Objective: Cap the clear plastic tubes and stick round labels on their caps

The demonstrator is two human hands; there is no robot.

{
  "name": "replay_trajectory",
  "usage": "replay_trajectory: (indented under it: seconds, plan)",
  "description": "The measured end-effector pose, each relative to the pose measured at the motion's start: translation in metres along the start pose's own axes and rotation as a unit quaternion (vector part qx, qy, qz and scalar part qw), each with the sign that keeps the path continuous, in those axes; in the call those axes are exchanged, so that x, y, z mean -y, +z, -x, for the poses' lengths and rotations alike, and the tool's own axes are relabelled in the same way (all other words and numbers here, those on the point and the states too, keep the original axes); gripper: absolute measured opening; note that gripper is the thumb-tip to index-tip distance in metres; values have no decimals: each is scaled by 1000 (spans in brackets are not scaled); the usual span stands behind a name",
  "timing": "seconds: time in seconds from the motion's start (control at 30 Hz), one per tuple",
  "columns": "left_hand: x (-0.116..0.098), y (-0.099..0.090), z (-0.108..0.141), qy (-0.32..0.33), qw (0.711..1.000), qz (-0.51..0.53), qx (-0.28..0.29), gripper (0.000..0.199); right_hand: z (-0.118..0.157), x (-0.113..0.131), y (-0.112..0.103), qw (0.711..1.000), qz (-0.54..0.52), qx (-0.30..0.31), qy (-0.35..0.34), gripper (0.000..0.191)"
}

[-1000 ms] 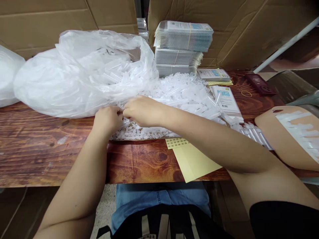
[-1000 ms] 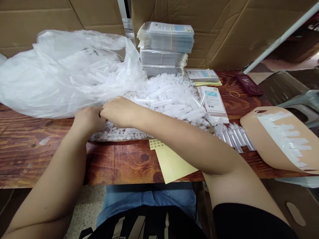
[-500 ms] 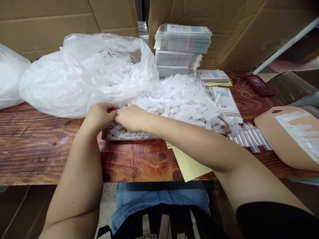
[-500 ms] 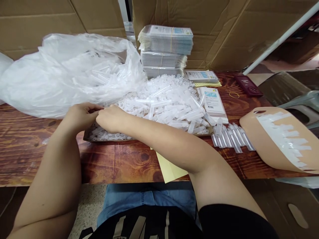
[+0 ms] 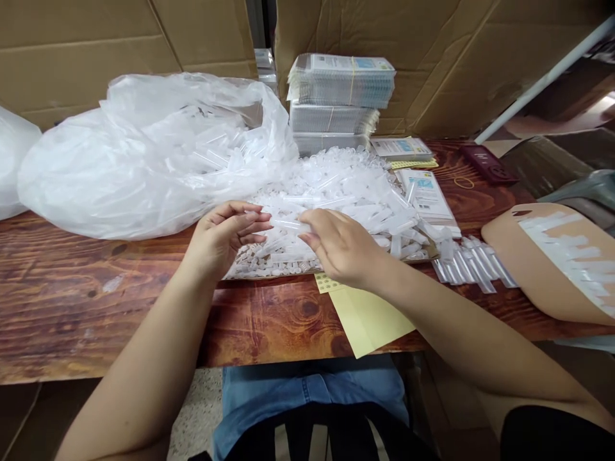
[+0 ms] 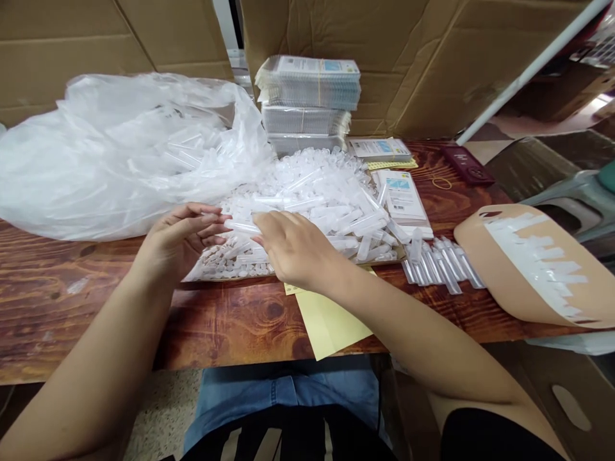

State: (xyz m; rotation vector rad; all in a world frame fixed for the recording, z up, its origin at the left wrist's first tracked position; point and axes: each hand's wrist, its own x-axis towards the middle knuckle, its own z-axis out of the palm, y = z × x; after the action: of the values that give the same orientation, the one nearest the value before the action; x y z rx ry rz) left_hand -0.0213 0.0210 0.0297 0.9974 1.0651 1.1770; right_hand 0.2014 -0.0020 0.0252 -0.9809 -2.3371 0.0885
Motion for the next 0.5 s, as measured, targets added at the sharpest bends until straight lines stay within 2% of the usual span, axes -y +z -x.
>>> replay_trajectory:
  seconds: [0.1,0.2,0.5]
  plan:
    - [3,15,8,-64,994,86,3,19,15,2,4,998,-2,-58,-10,22]
    - [6,23,11,-98,987,124,9,13,18,5,9,997,13,-80,2,24]
    - [13,30,19,-93,988,121,21,16,20,10,21,996,3,-87,30,29]
